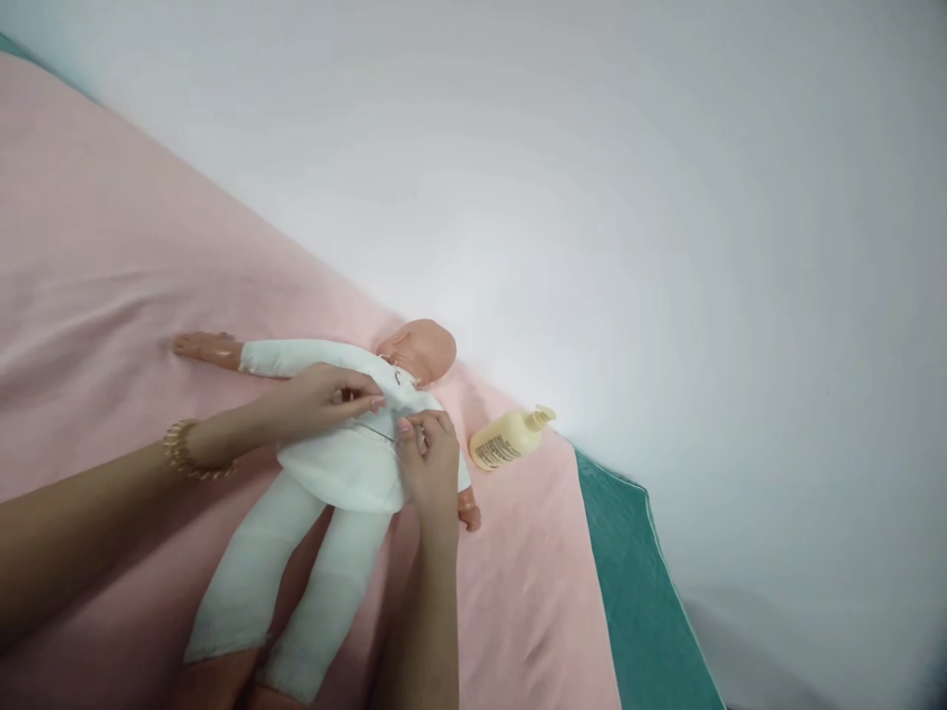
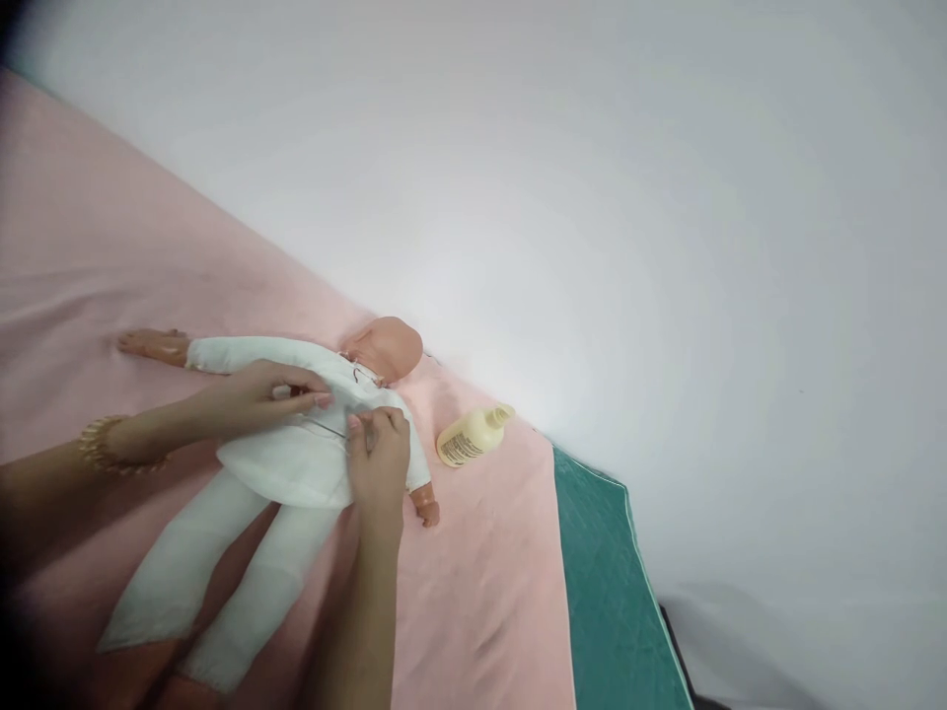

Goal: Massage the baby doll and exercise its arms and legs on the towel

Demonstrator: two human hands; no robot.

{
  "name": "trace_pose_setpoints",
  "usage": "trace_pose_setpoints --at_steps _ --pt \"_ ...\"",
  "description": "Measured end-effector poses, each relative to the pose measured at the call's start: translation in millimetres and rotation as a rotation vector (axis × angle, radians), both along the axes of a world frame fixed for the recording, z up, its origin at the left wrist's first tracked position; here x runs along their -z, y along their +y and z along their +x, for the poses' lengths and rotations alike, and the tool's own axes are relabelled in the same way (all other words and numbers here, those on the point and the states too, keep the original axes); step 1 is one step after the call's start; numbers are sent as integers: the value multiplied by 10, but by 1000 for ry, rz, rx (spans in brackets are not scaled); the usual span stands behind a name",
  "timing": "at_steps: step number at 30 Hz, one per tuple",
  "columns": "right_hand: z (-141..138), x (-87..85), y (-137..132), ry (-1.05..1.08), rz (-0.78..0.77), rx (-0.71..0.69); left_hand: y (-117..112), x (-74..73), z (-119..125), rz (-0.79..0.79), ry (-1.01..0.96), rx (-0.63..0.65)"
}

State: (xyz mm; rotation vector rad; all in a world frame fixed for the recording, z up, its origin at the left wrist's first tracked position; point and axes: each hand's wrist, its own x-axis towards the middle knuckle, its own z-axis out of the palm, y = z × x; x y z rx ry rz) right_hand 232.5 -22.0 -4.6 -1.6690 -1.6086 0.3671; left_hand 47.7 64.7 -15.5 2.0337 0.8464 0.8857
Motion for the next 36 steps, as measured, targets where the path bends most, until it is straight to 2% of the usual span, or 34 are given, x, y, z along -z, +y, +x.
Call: trace_pose_setpoints --at_steps 2,4,7,10,14,19,26,30,36 --pt "-32 64 39 11 99 4 -23 2 21 -10 -49 -52" --pt "-70 124 72 15 142 -28 -15 38 41 54 -54 -42" --pt "-103 177 96 -14 129 -47 35 142 73 239 -14 1" --pt "-101 186 97 -39 80 -41 90 248 99 318 60 16" --pt "-89 183 101 -70 12 -50 126 320 113 316 140 24" --pt "-90 186 114 -98 -28 -65 130 329 107 306 176 24" --pt "-95 222 122 -62 71 -54 113 339 128 388 144 -9" --pt "-88 251 130 -54 39 -68 117 373 145 424 127 -17" --pt "-75 235 136 -49 -17 -78 134 390 142 380 169 -5"
